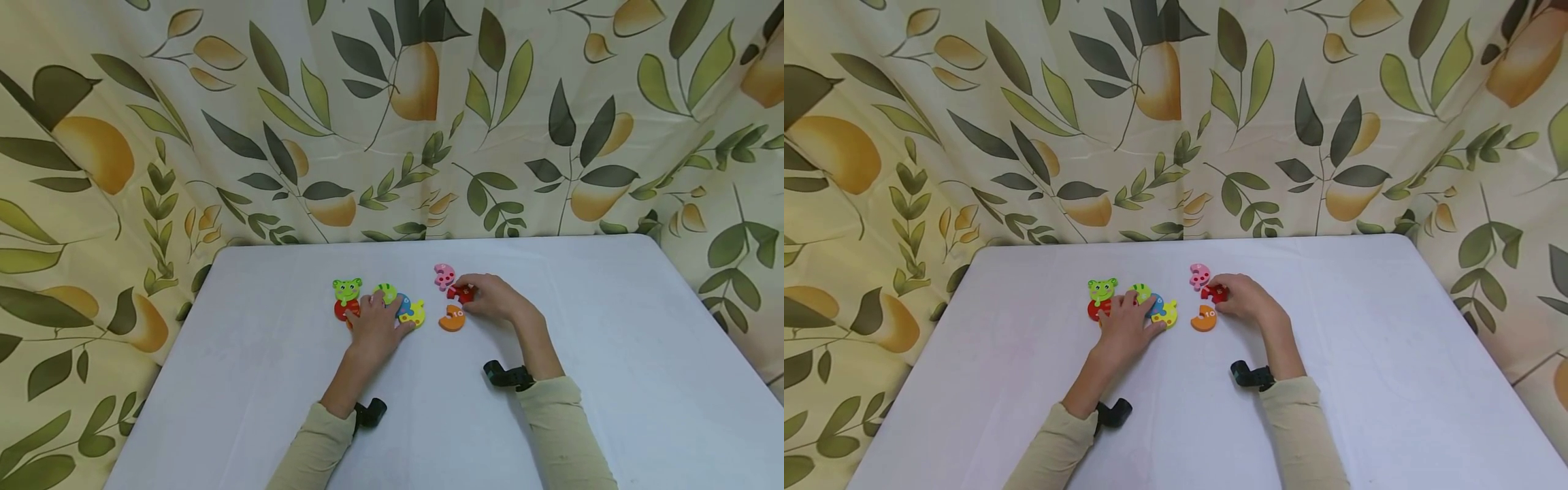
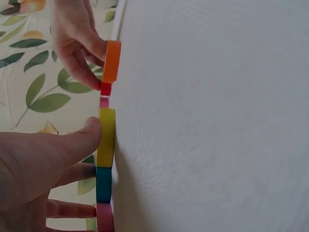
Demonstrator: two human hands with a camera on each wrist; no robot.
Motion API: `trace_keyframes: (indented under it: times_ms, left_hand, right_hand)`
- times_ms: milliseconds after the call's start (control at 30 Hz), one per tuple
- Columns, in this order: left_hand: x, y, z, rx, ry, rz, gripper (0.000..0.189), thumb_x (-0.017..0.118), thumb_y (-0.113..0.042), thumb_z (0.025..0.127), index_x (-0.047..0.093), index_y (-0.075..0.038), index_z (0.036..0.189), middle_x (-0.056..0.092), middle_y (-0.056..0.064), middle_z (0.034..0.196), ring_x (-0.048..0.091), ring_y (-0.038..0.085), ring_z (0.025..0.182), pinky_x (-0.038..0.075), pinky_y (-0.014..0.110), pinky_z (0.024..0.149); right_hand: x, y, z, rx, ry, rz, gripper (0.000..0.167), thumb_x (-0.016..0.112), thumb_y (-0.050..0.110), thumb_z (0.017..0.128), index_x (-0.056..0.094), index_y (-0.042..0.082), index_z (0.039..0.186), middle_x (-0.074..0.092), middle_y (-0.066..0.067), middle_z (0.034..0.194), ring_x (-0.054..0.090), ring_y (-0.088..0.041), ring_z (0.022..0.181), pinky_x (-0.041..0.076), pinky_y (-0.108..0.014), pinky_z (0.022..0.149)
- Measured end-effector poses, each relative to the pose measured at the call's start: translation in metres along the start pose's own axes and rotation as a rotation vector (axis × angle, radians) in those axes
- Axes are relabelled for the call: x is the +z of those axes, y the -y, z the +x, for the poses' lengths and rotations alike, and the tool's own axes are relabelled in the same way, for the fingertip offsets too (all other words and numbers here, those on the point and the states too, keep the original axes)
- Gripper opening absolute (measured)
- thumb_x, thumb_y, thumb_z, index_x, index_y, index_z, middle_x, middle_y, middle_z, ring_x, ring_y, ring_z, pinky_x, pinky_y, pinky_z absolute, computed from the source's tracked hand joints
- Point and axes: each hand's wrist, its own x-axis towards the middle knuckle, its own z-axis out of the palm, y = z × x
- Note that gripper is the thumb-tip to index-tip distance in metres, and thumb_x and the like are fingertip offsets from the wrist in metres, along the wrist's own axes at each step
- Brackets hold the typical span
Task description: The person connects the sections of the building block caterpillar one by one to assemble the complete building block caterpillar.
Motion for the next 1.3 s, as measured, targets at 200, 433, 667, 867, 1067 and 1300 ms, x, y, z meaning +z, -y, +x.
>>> trace_keyframes:
  times_ms: [200, 433, 667, 867, 1067, 1300]
  left_hand:
    - [0.000, 0.000, 0.000, 0.000, 0.002, -0.007, 0.066, 0.062, -0.055, 0.087, 0.047, -0.027, 0.144, 0.041, 0.011, 0.146, 0.035, 0.034, 0.134, 0.035, 0.070, 0.102]
    - [0.000, 0.000, 0.001, -0.011, 0.006, -0.009, 0.065, 0.062, -0.056, 0.087, 0.048, -0.028, 0.144, 0.042, 0.010, 0.146, 0.036, 0.034, 0.134, 0.037, 0.070, 0.101]
    - [0.001, 0.001, 0.001, -0.006, -0.011, -0.016, 0.066, 0.063, -0.056, 0.086, 0.048, -0.028, 0.144, 0.042, 0.011, 0.145, 0.036, 0.034, 0.134, 0.037, 0.069, 0.101]
    - [0.001, 0.001, 0.001, 0.001, -0.012, -0.006, 0.066, 0.063, -0.057, 0.086, 0.047, -0.030, 0.144, 0.043, 0.010, 0.145, 0.036, 0.034, 0.134, 0.038, 0.068, 0.101]
    - [0.002, 0.001, 0.002, -0.004, -0.017, 0.009, 0.067, 0.063, -0.058, 0.085, 0.047, -0.030, 0.144, 0.043, 0.010, 0.145, 0.037, 0.033, 0.134, 0.040, 0.067, 0.100]
    - [0.002, 0.002, 0.002, 0.006, -0.025, 0.018, 0.067, 0.062, -0.059, 0.085, 0.048, -0.030, 0.143, 0.044, 0.011, 0.144, 0.038, 0.034, 0.133, 0.039, 0.068, 0.100]
  right_hand:
    - [-0.001, 0.001, -0.002, 0.017, -0.017, 0.058, 0.043, 0.072, 0.014, 0.087, 0.060, 0.008, 0.128, 0.063, -0.013, 0.119, 0.054, -0.027, 0.104, 0.051, -0.043, 0.091]
    - [-0.007, 0.021, -0.005, -0.129, -0.121, 0.172, 0.042, 0.072, 0.011, 0.086, 0.061, 0.009, 0.126, 0.064, -0.012, 0.122, 0.058, -0.027, 0.105, 0.053, -0.038, 0.086]
    - [0.013, 0.043, 0.007, -0.159, -0.020, 0.139, 0.039, 0.074, 0.015, 0.086, 0.064, 0.010, 0.123, 0.066, -0.008, 0.116, 0.059, -0.025, 0.106, 0.056, -0.036, 0.086]
    - [0.025, 0.052, 0.012, -0.177, -0.013, 0.066, 0.041, 0.075, 0.015, 0.084, 0.067, 0.010, 0.124, 0.065, -0.010, 0.122, 0.058, -0.028, 0.114, 0.053, -0.045, 0.094]
    - [0.029, 0.054, 0.014, -0.161, -0.018, -0.004, 0.042, 0.076, 0.017, 0.084, 0.066, 0.011, 0.125, 0.063, -0.012, 0.123, 0.058, -0.028, 0.114, 0.053, -0.045, 0.094]
    - [0.031, 0.052, 0.016, -0.156, -0.015, -0.033, 0.044, 0.076, 0.018, 0.084, 0.066, 0.011, 0.126, 0.062, -0.012, 0.124, 0.057, -0.028, 0.115, 0.053, -0.043, 0.095]
